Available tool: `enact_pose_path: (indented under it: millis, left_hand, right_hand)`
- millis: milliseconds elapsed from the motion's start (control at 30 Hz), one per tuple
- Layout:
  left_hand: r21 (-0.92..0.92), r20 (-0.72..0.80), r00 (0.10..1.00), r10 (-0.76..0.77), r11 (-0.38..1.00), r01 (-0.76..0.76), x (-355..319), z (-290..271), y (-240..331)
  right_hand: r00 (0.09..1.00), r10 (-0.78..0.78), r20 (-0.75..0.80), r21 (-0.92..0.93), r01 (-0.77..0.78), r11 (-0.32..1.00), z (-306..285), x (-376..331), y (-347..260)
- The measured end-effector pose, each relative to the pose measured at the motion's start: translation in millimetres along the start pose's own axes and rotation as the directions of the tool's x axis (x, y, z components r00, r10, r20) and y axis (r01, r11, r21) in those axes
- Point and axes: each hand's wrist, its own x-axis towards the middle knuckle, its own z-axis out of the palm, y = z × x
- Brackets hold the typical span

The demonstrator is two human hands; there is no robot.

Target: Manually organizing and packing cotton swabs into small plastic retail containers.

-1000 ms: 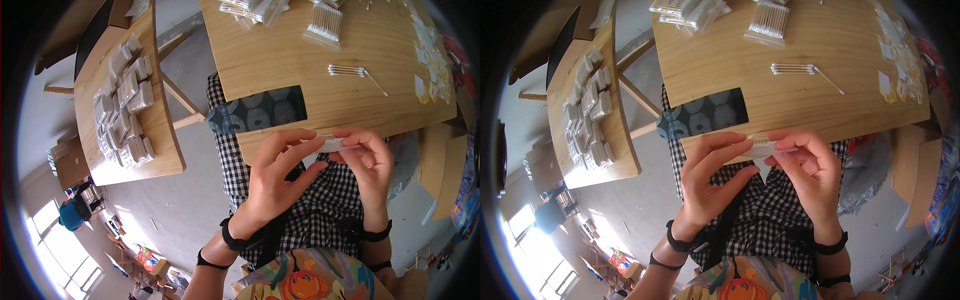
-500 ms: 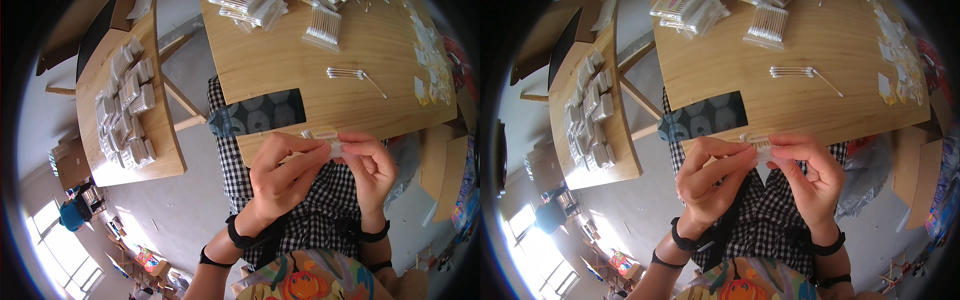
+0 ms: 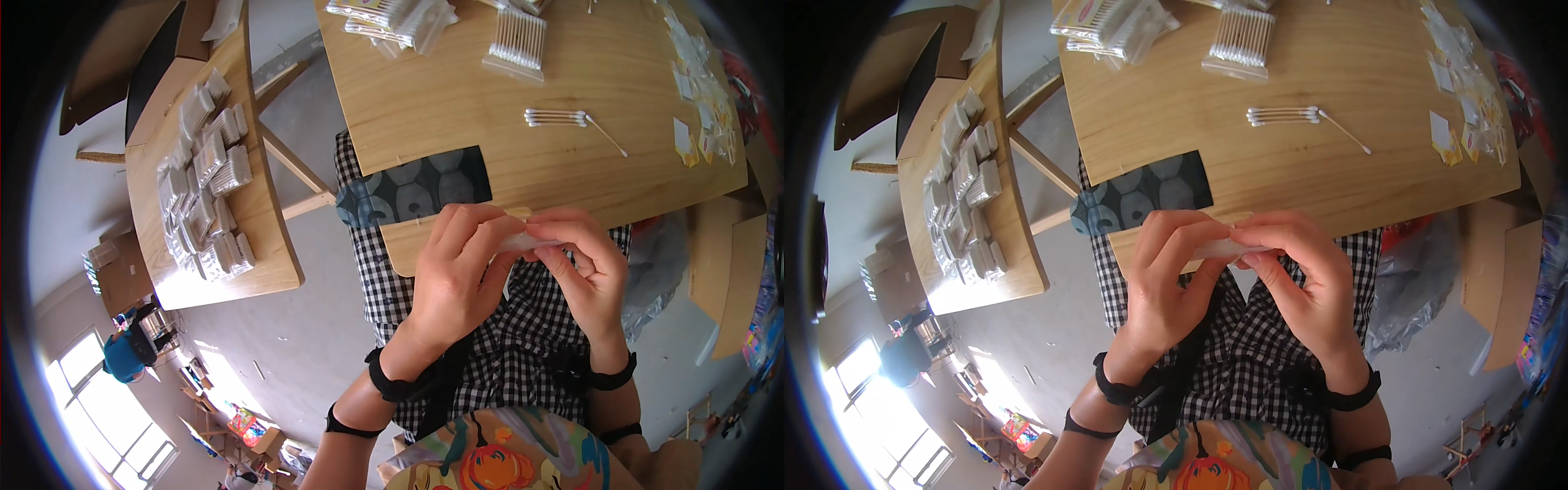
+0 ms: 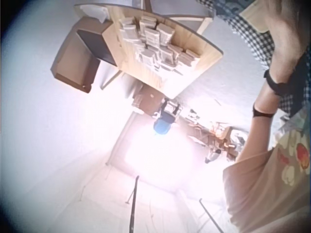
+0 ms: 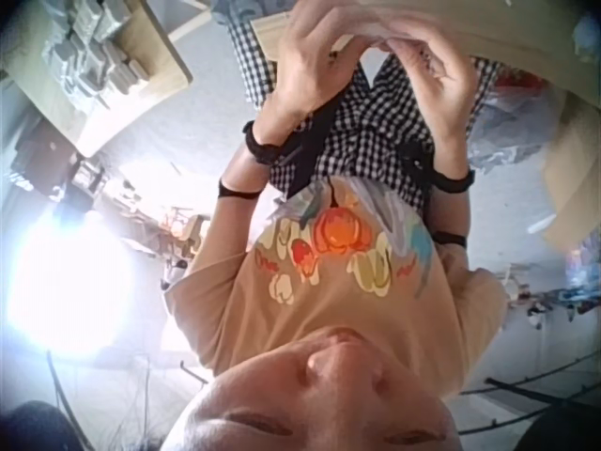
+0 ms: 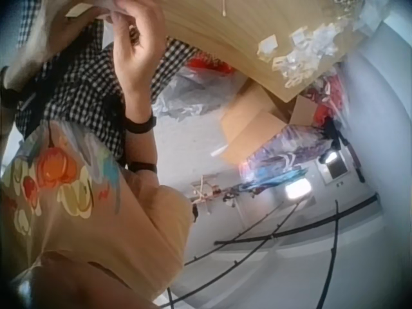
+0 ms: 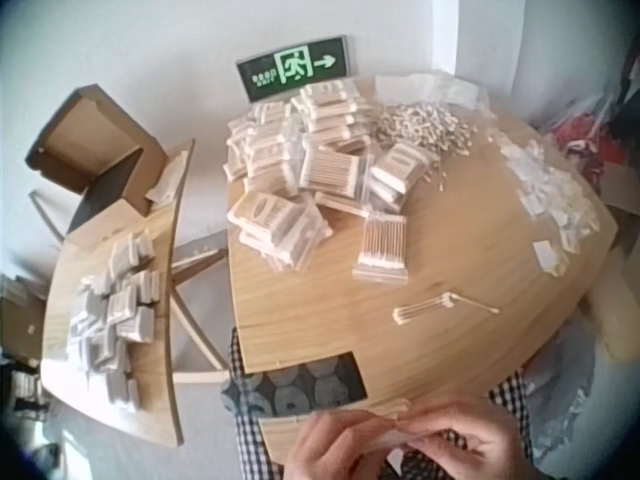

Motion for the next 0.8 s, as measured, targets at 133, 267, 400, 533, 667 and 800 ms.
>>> enact_pose_path:
  millis: [133,267,400,533,667,800]
  left_hand:
    - [-0.1,-0.003,0.997,-0.082,0.992,0.081,-2,2,-2]
    - [-0.217,-0.003,0.993,-0.118,0.969,0.114,-6,-2,-1]
    - [-0.321,-0.028,0.988,-0.154,0.937,0.138,-10,0,-6]
    - [-0.228,-0.091,0.994,-0.057,0.973,0.035,0,-5,9]
    - [-0.026,-0.113,0.992,0.056,0.998,-0.059,6,0,6]
    - [-0.114,-0.184,0.983,0.019,0.993,-0.041,5,3,4]
  right_hand:
    - [0.995,0.089,-0.046,0.096,-0.085,0.992,3,1,-4]
    - [0.992,0.114,-0.056,0.163,-0.104,0.981,2,2,-4]
    - [0.989,0.141,-0.049,0.235,-0.126,0.964,3,5,-3]
    - [0.99,0.092,-0.104,0.181,-0.072,0.981,2,7,-7]
    - [0.981,0.123,-0.152,0.177,-0.095,0.98,1,3,1]
    - [0.985,-0.009,-0.172,0.033,0.015,0.999,-1,5,-11]
